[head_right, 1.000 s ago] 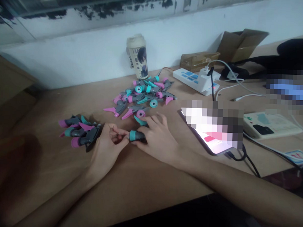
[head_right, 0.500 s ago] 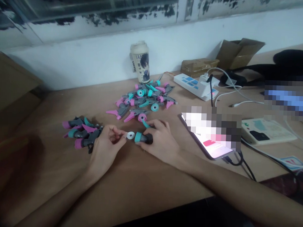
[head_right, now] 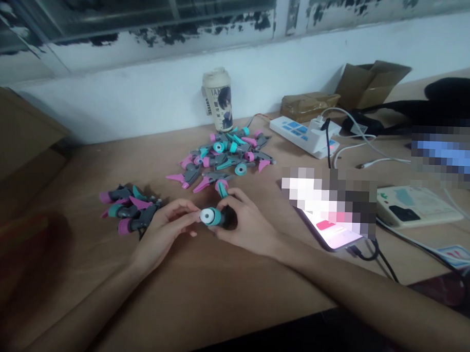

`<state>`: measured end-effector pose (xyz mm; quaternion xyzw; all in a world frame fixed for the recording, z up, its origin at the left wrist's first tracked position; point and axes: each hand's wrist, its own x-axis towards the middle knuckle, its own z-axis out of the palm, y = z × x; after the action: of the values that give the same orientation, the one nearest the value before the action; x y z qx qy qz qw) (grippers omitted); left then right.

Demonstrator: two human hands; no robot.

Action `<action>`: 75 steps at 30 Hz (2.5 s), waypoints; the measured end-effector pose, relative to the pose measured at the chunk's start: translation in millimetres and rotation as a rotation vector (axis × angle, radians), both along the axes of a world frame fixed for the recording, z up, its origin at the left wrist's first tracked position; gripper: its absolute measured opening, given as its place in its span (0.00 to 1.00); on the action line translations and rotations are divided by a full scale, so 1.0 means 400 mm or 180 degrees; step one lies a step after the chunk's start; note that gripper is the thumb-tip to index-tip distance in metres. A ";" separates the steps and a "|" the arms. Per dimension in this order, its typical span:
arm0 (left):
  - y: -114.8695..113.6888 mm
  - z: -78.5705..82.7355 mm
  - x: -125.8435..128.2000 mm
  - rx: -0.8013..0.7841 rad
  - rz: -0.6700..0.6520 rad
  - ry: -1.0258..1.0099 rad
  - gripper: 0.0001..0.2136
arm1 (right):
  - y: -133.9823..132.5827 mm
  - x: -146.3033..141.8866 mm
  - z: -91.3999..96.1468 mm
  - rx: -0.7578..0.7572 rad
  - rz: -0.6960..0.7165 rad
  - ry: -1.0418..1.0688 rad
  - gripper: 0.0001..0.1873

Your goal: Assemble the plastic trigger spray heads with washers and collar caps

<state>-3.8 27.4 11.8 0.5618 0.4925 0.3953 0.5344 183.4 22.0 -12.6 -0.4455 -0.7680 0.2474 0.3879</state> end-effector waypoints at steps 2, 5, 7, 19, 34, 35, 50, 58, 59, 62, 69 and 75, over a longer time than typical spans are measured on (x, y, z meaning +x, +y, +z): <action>-0.004 0.003 0.001 0.0095 -0.0044 0.0051 0.04 | -0.005 -0.002 0.003 0.0011 0.0063 0.0016 0.13; -0.014 0.002 0.003 0.0379 -0.0069 0.0204 0.03 | -0.008 -0.004 0.005 0.0029 0.0097 0.0016 0.12; -0.023 -0.005 0.004 0.0654 -0.0030 0.0419 0.02 | -0.007 -0.005 0.003 0.0044 0.0102 0.0023 0.12; -0.045 -0.009 0.010 0.1753 -0.0060 0.1278 0.05 | -0.007 -0.007 0.001 0.0097 0.0219 0.0168 0.12; -0.058 0.010 0.024 0.2124 0.0002 0.1539 0.05 | -0.010 -0.004 -0.006 0.0200 0.0226 0.0213 0.13; -0.057 0.009 0.024 0.2111 -0.0007 0.1548 0.06 | -0.009 -0.003 -0.008 0.0208 0.0203 0.0210 0.14; -0.058 0.008 0.025 0.2049 0.0000 0.1823 0.05 | -0.011 0.001 -0.008 0.0303 0.0044 0.0120 0.12; -0.057 0.013 0.027 0.1891 -0.0058 0.2028 0.06 | -0.010 0.000 -0.009 0.0453 -0.0030 0.0091 0.14; -0.057 0.015 0.027 0.1831 -0.0034 0.2059 0.06 | -0.010 -0.001 -0.011 0.0464 -0.0058 0.0081 0.13; -0.055 0.017 0.026 0.1672 0.0084 0.2201 0.03 | -0.012 -0.004 -0.016 0.0556 -0.0212 0.0054 0.11; -0.052 -0.013 0.016 0.1477 -0.0003 0.1738 0.05 | -0.011 -0.007 -0.025 0.0632 -0.0339 -0.0015 0.11; -0.068 -0.017 0.022 0.1682 0.0051 0.1596 0.08 | -0.008 -0.007 -0.013 0.0394 -0.0294 0.0059 0.09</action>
<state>5.2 0.1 5.0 0.7561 0.4935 0.3630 0.2303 180.8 18.9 -17.9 -0.4533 -0.7569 0.1853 0.4328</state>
